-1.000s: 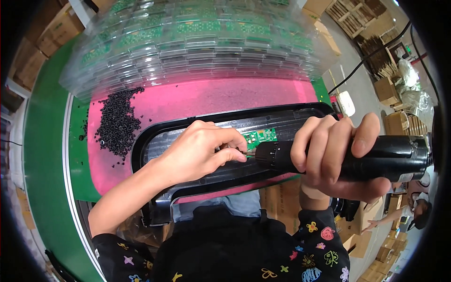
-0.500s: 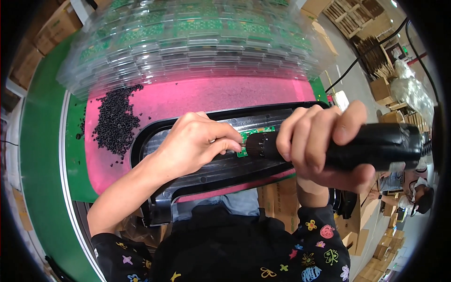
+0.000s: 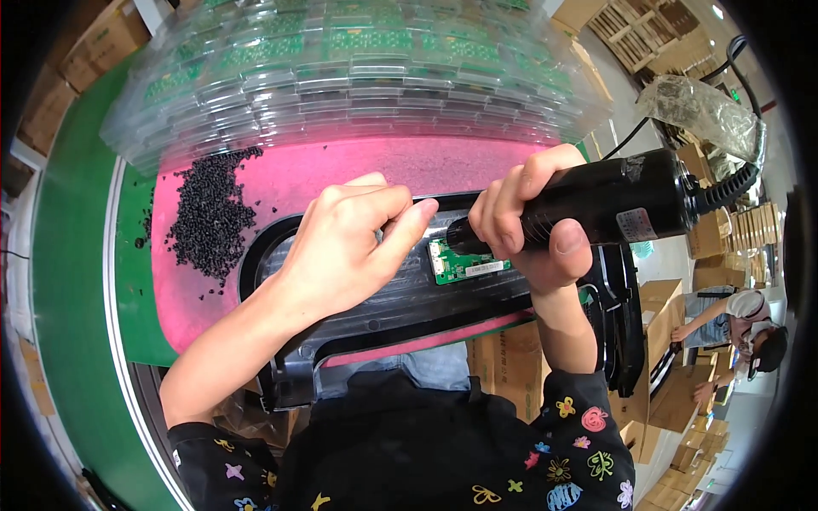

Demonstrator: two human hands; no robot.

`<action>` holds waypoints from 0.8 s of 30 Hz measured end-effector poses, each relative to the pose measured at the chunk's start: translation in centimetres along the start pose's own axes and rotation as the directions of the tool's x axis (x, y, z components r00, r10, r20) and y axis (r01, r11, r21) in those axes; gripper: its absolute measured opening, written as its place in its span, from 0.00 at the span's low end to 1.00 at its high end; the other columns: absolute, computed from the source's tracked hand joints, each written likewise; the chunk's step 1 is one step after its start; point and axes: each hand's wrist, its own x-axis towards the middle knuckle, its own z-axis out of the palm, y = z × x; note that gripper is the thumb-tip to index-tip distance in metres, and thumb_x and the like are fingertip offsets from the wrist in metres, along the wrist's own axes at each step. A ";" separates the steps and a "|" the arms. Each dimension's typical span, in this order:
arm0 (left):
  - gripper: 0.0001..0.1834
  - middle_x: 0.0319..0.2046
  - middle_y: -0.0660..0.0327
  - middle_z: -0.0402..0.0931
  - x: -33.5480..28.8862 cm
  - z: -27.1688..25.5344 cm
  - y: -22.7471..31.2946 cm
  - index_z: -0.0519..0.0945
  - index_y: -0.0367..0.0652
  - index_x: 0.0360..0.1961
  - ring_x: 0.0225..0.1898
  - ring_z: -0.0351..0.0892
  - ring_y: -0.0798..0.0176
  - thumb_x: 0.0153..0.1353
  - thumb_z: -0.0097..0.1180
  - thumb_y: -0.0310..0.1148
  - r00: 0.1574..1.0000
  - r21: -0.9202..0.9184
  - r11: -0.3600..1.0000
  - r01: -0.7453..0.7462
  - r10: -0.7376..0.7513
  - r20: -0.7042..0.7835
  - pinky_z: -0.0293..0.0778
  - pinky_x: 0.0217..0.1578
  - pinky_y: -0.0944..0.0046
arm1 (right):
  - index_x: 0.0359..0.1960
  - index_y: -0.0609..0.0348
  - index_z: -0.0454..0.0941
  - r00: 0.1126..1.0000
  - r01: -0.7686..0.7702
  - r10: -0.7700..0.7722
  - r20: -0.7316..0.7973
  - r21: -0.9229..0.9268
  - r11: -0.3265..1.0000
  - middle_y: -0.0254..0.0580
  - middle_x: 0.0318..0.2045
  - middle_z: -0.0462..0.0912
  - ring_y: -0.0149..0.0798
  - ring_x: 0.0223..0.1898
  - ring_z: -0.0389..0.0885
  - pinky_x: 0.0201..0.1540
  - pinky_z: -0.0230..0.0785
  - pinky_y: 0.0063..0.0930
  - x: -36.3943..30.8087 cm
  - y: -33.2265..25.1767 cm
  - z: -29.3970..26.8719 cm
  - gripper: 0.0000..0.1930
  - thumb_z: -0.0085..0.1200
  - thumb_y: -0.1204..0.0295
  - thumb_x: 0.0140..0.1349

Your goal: Assembling electronic circuit boards into black plastic housings using an electric screwdriver and screws.

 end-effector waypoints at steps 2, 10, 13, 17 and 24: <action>0.16 0.16 0.57 0.66 0.0 -0.1 0.2 0.70 0.33 0.20 0.21 0.69 0.60 0.62 0.59 0.28 1.000 0.009 1.000 -0.006 0.006 -0.001 0.65 0.24 0.62 | 0.42 0.60 0.62 1.000 -0.004 0.005 -0.008 0.008 1.000 0.36 0.17 0.68 0.28 0.16 0.67 0.20 0.64 0.24 0.0 0.1 0.0 0.21 0.61 0.65 0.59; 0.09 0.24 0.54 0.73 0.3 0.5 0.1 0.73 0.34 0.26 0.29 0.74 0.52 0.58 0.61 0.26 1.000 -0.066 0.998 -0.017 0.017 -0.001 0.70 0.33 0.57 | 0.41 0.61 0.62 0.999 -0.027 0.028 -0.029 0.019 0.999 0.37 0.18 0.69 0.27 0.16 0.66 0.20 0.62 0.22 0.1 0.8 0.0 0.18 0.60 0.71 0.57; 0.06 0.27 0.55 0.78 -0.1 0.5 -0.6 0.78 0.34 0.29 0.32 0.77 0.52 0.55 0.63 0.25 0.996 0.012 0.998 -0.065 0.064 0.066 0.72 0.35 0.56 | 0.38 0.62 0.65 0.996 -0.051 0.052 -0.071 0.012 0.999 0.38 0.20 0.70 0.28 0.17 0.67 0.21 0.62 0.22 0.5 1.2 0.1 0.15 0.60 0.74 0.56; 0.06 0.28 0.55 0.80 -0.1 0.5 -0.9 0.81 0.35 0.32 0.32 0.78 0.52 0.52 0.64 0.25 0.986 0.073 0.989 -0.125 0.116 0.122 0.74 0.36 0.56 | 0.42 0.58 0.64 0.998 -0.047 0.035 -0.052 -0.268 0.962 0.33 0.14 0.65 0.27 0.13 0.62 0.17 0.59 0.23 0.7 1.6 0.1 0.22 0.59 0.56 0.60; 0.08 0.28 0.59 0.81 -0.2 0.8 -0.7 0.82 0.37 0.29 0.33 0.78 0.53 0.48 0.68 0.27 0.974 0.141 0.968 -0.206 0.189 0.126 0.74 0.38 0.56 | 0.41 0.60 0.65 0.997 -0.078 0.074 -0.024 -0.229 0.970 0.34 0.14 0.66 0.28 0.13 0.63 0.17 0.59 0.23 0.8 1.2 -0.1 0.24 0.62 0.54 0.59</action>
